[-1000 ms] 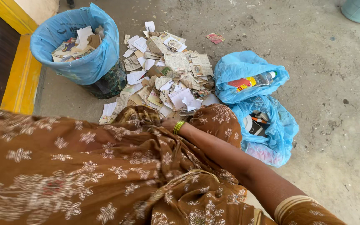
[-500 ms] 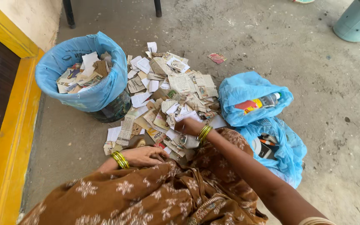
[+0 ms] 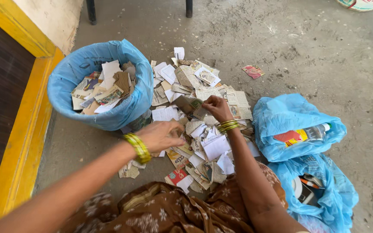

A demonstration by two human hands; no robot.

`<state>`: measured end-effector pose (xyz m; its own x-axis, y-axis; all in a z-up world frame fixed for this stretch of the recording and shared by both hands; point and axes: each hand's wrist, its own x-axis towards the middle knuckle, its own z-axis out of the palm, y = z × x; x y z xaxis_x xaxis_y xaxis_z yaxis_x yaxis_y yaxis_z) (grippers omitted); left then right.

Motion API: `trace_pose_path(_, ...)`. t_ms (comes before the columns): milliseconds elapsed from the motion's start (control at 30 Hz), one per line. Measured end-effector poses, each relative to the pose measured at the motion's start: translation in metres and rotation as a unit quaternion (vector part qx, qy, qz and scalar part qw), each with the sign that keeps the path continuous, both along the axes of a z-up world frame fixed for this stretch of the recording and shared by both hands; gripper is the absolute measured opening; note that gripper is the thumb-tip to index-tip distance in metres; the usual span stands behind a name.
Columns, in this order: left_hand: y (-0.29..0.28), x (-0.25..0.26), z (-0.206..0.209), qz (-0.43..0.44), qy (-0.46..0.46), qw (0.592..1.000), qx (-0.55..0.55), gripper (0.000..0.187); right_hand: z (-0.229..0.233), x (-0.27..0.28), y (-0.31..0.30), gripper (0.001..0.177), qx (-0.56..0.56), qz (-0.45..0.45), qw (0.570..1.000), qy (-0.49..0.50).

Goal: The person sits on the floor and sorts through a pile of paper scraps, picking up pieces and placing them into a blue-lined bucket. The person handles newspaper clippings, printed paper, and small cards one by one.

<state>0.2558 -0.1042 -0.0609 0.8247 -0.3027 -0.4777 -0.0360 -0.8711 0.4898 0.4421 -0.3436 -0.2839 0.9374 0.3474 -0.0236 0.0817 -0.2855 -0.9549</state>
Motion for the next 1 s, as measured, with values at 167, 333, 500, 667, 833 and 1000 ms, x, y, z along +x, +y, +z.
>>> trace_pose_path(167,-0.020,0.092,-0.132,0.272,-0.229,0.915,-0.191,0.111,0.050,0.009,-0.004,0.011,0.222,0.042,0.973,0.053)
trace_pose_path(333,-0.031,0.126,-0.229,0.351,-0.156,0.798,-0.465,0.069,0.047,0.008,0.008,0.016,0.252,0.043,0.959,0.118)
trace_pose_path(500,-0.038,0.109,-0.248,0.404,-0.161,0.711,-0.552,0.020,0.010,0.024,-0.001,0.019,0.204,-0.014,0.971,0.123)
trace_pose_path(667,-0.026,0.085,-0.212,0.435,-0.266,0.693,-0.509,0.014,0.012,0.015,0.006,0.023,0.003,-0.072,0.993,-0.089)
trace_pose_path(833,-0.047,0.080,-0.193,0.424,-0.250,0.736,-0.465,0.016,0.026,-0.002,0.015,0.058,0.052,-0.025,0.998,-0.027)
trace_pose_path(1000,-0.067,0.081,-0.183,0.407,-0.224,0.714,-0.524,0.025,0.012,-0.005,-0.003,0.024,0.235,0.112,0.947,0.187)
